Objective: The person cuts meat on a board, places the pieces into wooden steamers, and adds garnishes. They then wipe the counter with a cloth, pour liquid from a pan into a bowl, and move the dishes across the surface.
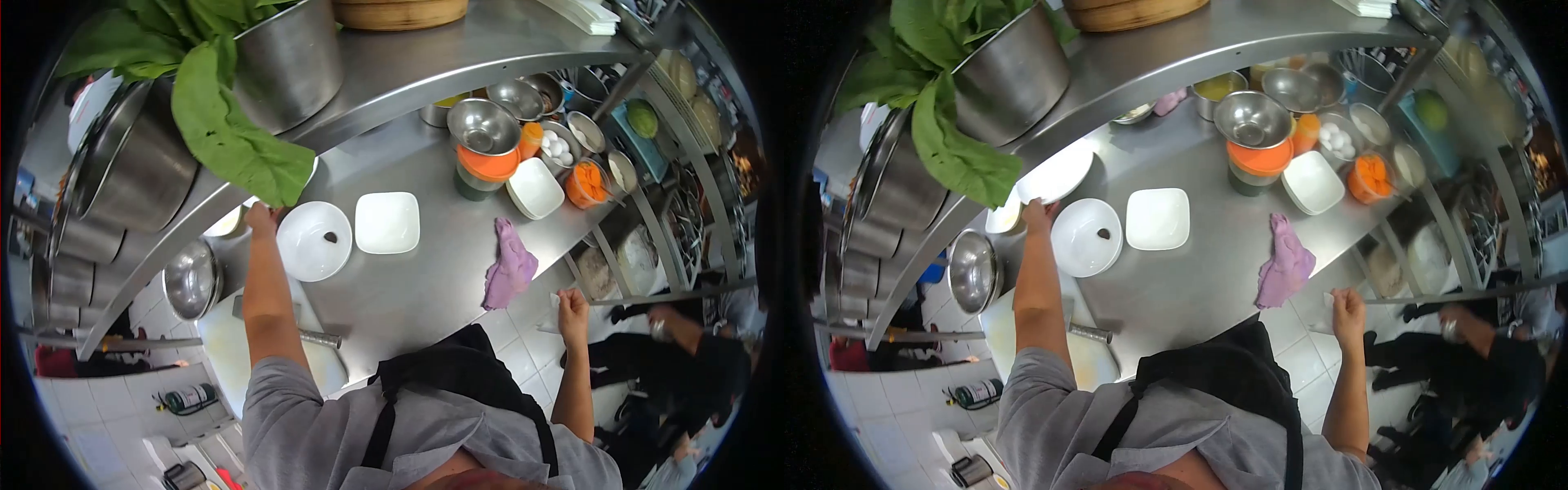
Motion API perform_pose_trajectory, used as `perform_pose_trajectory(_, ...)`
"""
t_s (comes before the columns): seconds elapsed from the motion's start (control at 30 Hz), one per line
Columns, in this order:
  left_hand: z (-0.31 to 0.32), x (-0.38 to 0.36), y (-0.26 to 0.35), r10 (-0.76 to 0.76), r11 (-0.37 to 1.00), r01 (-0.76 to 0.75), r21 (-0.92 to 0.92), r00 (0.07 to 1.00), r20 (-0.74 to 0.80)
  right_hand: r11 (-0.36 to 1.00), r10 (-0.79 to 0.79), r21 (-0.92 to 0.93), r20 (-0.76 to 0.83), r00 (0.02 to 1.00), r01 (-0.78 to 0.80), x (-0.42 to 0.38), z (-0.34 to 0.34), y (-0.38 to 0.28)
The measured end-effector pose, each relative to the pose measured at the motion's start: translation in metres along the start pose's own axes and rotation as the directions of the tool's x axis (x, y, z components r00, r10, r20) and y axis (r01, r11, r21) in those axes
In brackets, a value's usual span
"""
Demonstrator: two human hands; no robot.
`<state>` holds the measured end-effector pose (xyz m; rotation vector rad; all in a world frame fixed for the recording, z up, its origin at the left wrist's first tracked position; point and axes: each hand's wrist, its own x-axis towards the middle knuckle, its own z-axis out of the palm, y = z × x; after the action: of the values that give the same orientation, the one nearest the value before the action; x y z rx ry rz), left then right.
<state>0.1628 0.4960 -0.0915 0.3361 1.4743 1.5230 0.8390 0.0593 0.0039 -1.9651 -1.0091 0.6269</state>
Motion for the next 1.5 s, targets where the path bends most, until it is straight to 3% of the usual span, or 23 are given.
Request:
perform_pose_trajectory(0.07, -0.004, 0.009, -0.005, -0.011, 0.999, 0.010, 0.041, 0.999, 0.032, 0.975, -0.013, 0.222, -0.058, 0.998, 0.026, -0.016, 0.019, -0.035)
perform_pose_trajectory(0.13, -0.005, 0.000, -0.006, -0.046, 0.999, 0.045, 0.021, 0.994, 0.101, 0.977, -0.087, 0.197, -0.001, 0.996, 0.086, -0.014, 0.016, -0.017)
perform_pose_trajectory(0.2, -0.012, -0.009, 0.001, -0.069, 0.998, 0.069, 0.005, 0.983, 0.169, 0.959, 0.132, 0.221, 0.198, 0.971, -0.176, -0.013, 0.018, -0.026)
perform_pose_trajectory(0.27, -0.017, -0.012, 0.009, -0.058, 0.997, 0.045, 0.061, 0.973, 0.225, 0.976, 0.064, 0.199, 0.123, 0.990, -0.088, -0.012, 0.026, -0.032)
perform_pose_trajectory(0.3, -0.028, 0.033, -0.006, 0.133, 0.983, -0.156, 0.097, 0.968, 0.214, 0.961, 0.111, 0.238, 0.134, 0.985, -0.141, -0.013, 0.029, -0.042)
perform_pose_trajectory(0.33, -0.016, 0.026, -0.001, 0.278, 0.871, -0.316, 0.377, 0.948, 0.151, 0.940, 0.159, 0.281, 0.143, 0.977, -0.194, -0.014, 0.030, -0.048)
perform_pose_trajectory(0.37, 0.010, 0.000, 0.005, 0.498, 0.585, -0.455, 0.671, 0.855, 0.146, 0.935, 0.174, 0.293, 0.116, 0.978, -0.201, -0.011, 0.034, -0.043)
perform_pose_trajectory(0.4, 0.036, -0.029, 0.008, 0.649, 0.381, -0.516, 0.767, 0.740, 0.175, 0.915, 0.216, 0.325, 0.112, 0.970, -0.241, -0.007, 0.041, -0.030)
perform_pose_trajectory(0.43, 0.069, -0.067, 0.009, 0.673, 0.369, -0.625, 0.688, 0.690, 0.267, 0.891, 0.255, 0.358, 0.111, 0.960, -0.279, -0.004, 0.045, -0.022)
perform_pose_trajectory(0.47, 0.097, -0.086, -0.004, 0.622, 0.465, -0.745, 0.478, 0.659, 0.423, 0.885, 0.264, 0.372, 0.095, 0.960, -0.280, -0.002, 0.047, -0.022)
perform_pose_trajectory(0.53, 0.161, -0.207, 0.006, 0.250, 0.823, -0.494, 0.281, 0.759, 0.602, 0.863, 0.102, 0.477, 0.160, 0.982, -0.167, 0.003, 0.048, -0.022)
perform_pose_trajectory(0.6, 0.212, -0.272, 0.004, 0.056, 0.836, -0.404, 0.372, 0.737, 0.673, 0.832, 0.126, 0.500, 0.249, 0.960, -0.238, 0.005, 0.037, -0.019)
perform_pose_trajectory(0.63, 0.235, -0.288, -0.003, 0.062, 0.830, -0.416, 0.371, 0.731, 0.680, 0.838, 0.092, 0.501, 0.266, 0.960, -0.219, 0.008, 0.033, -0.016)
perform_pose_trajectory(0.7, 0.276, -0.313, -0.014, -0.106, 0.873, -0.253, 0.417, 0.736, 0.668, 0.836, 0.028, 0.510, 0.334, 0.942, -0.205, 0.009, 0.017, -0.029)
perform_pose_trajectory(0.83, 0.331, -0.327, -0.037, -0.240, 0.839, -0.150, 0.523, 0.762, 0.602, 0.862, -0.010, 0.481, 0.329, 0.944, -0.158, 0.016, -0.031, 0.029)
perform_pose_trajectory(1.0, 0.349, -0.323, -0.059, -0.062, 0.905, -0.229, 0.358, 0.763, 0.643, 0.835, 0.170, 0.469, 0.278, 0.946, -0.288, 0.015, -0.100, 0.106)
perform_pose_trajectory(1.07, 0.349, -0.370, -0.056, 0.032, 0.853, -0.363, 0.376, 0.755, 0.655, 0.681, 0.310, 0.608, 0.268, 0.912, -0.409, 0.016, -0.118, 0.139)
perform_pose_trajectory(1.13, 0.350, -0.422, -0.067, -0.037, 0.850, -0.368, 0.376, 0.671, 0.740, 0.704, 0.300, 0.615, 0.196, 0.934, -0.355, 0.023, -0.122, 0.168)
perform_pose_trajectory(1.23, 0.356, -0.508, -0.113, -0.253, 0.729, -0.399, 0.557, 0.599, 0.760, 0.560, 0.349, 0.664, 0.353, 0.868, -0.495, 0.047, -0.137, 0.169)
perform_pose_trajectory(1.3, 0.359, -0.556, -0.156, -0.374, 0.653, -0.445, 0.612, 0.514, 0.772, 0.439, 0.162, 0.778, 0.424, 0.891, -0.450, 0.060, -0.135, 0.177)
perform_pose_trajectory(1.4, 0.349, -0.594, -0.228, -0.565, 0.533, -0.530, 0.659, 0.356, 0.744, 0.346, 0.111, 0.851, 0.382, 0.917, -0.396, 0.071, -0.137, 0.146)
perform_pose_trajectory(1.43, 0.347, -0.613, -0.241, -0.625, 0.518, -0.491, 0.700, 0.342, 0.702, 0.347, 0.105, 0.849, 0.388, 0.916, -0.399, 0.074, -0.137, 0.149)
perform_pose_trajectory(1.5, 0.335, -0.626, -0.264, -0.675, 0.501, -0.448, 0.740, 0.333, 0.658, 0.776, 0.271, 0.493, 0.303, 0.914, -0.394, 0.079, -0.138, 0.163)
